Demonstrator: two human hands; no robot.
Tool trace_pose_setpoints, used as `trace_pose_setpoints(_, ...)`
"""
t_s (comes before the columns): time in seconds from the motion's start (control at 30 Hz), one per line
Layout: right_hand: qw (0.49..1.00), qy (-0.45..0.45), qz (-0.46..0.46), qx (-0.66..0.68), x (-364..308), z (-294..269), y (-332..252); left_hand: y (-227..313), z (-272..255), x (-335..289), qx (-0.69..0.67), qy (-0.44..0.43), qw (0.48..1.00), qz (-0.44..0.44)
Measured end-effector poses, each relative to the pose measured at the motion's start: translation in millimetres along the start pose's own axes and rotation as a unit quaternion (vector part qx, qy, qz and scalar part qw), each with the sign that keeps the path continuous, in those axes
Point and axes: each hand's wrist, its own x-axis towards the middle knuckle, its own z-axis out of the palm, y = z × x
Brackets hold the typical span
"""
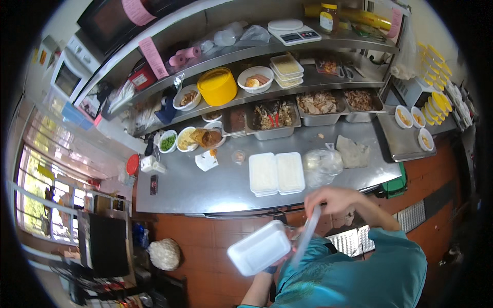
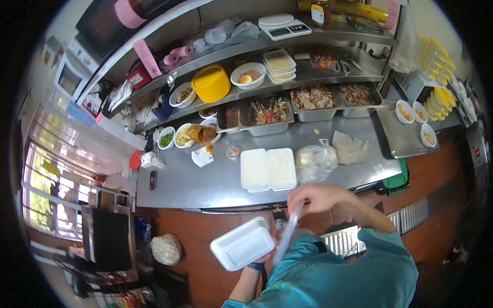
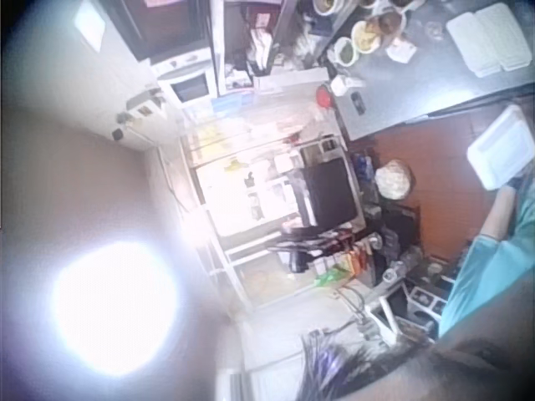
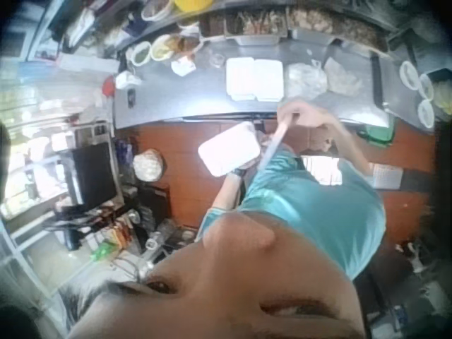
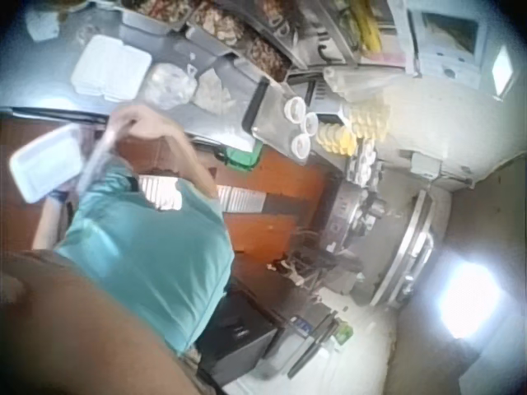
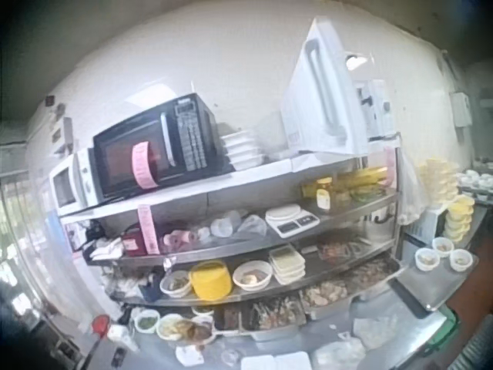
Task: The person assembles a noodle bowl by adding tofu, meat, and broth into a disposable container, then places a lid on it. They use tongs and a ladle to transfer ingredients from metal trays and a pot.
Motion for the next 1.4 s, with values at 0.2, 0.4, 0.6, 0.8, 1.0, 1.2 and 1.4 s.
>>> trace_pose_setpoints(0.2,0.841,0.421,-0.017,-0.34,57.1,-160.3,-51.1,128.6,19.7,-90.2,0.036,-0.028,0.991,0.128)
trace_pose_setpoints(0.4,0.55,0.48,-0.06,-0.68,138.5,-334.1,-54.7,178.5,-5.1,-133.2,-0.268,0.026,0.908,0.32)
trace_pose_setpoints(0.6,0.571,0.37,0.075,-0.729,164.3,-446.5,-6.9,219.6,17.2,-87.9,-0.013,0.123,0.951,0.283)
trace_pose_setpoints(0.8,0.533,0.375,0.094,-0.753,186.4,-418.1,-11.4,258.4,62.4,-58.6,0.08,0.207,0.925,0.309)
trace_pose_setpoints(1.0,0.909,0.187,0.317,-0.195,249.4,-193.3,-17.0,315.2,138.8,14.5,0.714,0.279,0.598,0.235)
trace_pose_setpoints(1.2,0.926,0.224,0.304,-0.015,236.1,-44.1,41.7,323.1,210.7,105.0,0.808,0.19,0.447,0.334)
trace_pose_setpoints(1.4,0.78,0.59,0.2,0.062,220.7,-136.5,1.9,316.7,211.4,121.7,0.688,0.087,0.621,0.365)
